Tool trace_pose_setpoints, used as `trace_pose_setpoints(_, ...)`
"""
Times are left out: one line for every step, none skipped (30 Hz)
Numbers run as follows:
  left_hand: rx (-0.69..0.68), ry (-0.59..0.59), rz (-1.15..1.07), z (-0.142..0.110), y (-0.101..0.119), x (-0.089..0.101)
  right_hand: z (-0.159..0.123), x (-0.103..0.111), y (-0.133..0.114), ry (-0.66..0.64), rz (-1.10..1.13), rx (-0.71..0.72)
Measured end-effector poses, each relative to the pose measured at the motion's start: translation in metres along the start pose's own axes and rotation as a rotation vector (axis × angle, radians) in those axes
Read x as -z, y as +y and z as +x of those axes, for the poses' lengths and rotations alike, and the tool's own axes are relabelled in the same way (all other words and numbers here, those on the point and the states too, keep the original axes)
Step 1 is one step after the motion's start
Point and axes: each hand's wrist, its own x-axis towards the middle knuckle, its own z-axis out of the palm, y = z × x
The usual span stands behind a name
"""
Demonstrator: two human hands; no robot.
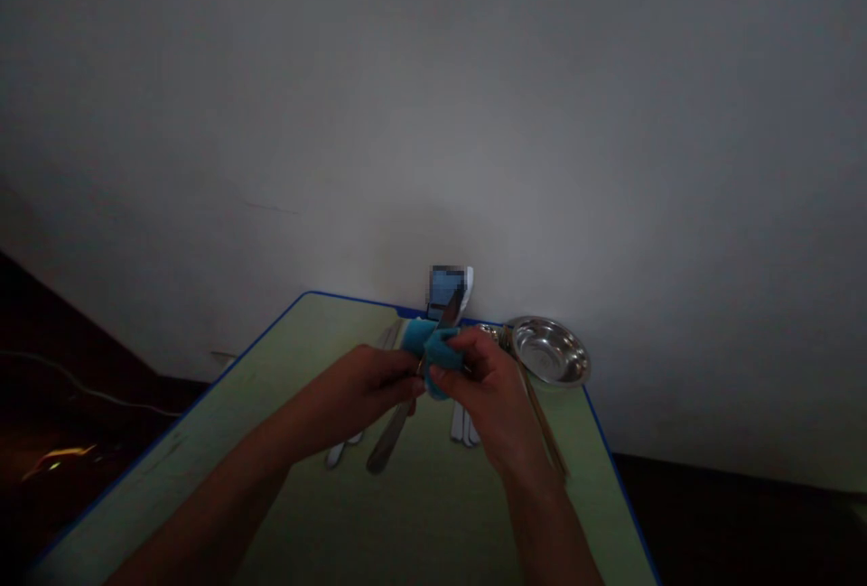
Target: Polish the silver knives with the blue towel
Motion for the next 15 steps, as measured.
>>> trace_pose_setpoints(0.007,0.008,0.056,-0.0004,0.0012,-0.0005,0.0003,-0.0005,0.0008,0.006,-0.009,-0.003)
trace_pose_setpoints(0.015,0.017,0.110,-0.0008,0.0023,-0.0012,0.0006,-0.0009,0.0017,0.014,-0.019,-0.004)
trace_pose_setpoints(0.024,0.025,0.160,-0.0013,0.0033,-0.0019,0.0010,-0.0011,0.0026,0.021,-0.030,-0.004)
trace_pose_setpoints(0.031,0.032,0.200,-0.0018,0.0041,-0.0027,0.0014,-0.0012,0.0035,0.027,-0.039,-0.001)
trace_pose_setpoints(0.038,0.036,0.228,-0.0022,0.0048,-0.0036,0.0019,-0.0012,0.0043,0.036,-0.044,0.005)
trace_pose_setpoints(0.041,0.037,0.246,-0.0026,0.0053,-0.0044,0.0023,-0.0012,0.0049,0.044,-0.047,0.009)
trace_pose_setpoints(0.044,0.037,0.257,-0.0029,0.0056,-0.0051,0.0027,-0.0011,0.0054,0.055,-0.048,0.011)
trace_pose_setpoints(0.047,0.036,0.263,-0.0031,0.0058,-0.0057,0.0031,-0.0012,0.0056,0.065,-0.047,0.012)
trace_pose_setpoints(0.048,0.036,0.267,-0.0033,0.0059,-0.0063,0.0033,-0.0013,0.0055,0.073,-0.046,0.013)
trace_pose_setpoints(0.048,0.039,0.272,-0.0034,0.0060,-0.0068,0.0034,-0.0016,0.0052,0.081,-0.040,0.016)
trace_pose_setpoints(0.046,0.045,0.276,-0.0036,0.0061,-0.0071,0.0034,-0.0019,0.0048,0.084,-0.031,0.020)
trace_pose_setpoints(0.042,0.050,0.276,-0.0037,0.0061,-0.0073,0.0034,-0.0023,0.0043,0.088,-0.019,0.025)
trace_pose_setpoints(0.039,0.053,0.270,-0.0038,0.0062,-0.0074,0.0032,-0.0027,0.0039,0.091,-0.004,0.031)
trace_pose_setpoints(0.035,0.054,0.263,-0.0038,0.0063,-0.0074,0.0030,-0.0030,0.0035,0.095,0.008,0.036)
trace_pose_setpoints(0.034,0.053,0.253,-0.0039,0.0064,-0.0074,0.0027,-0.0032,0.0033,0.106,0.019,0.042)
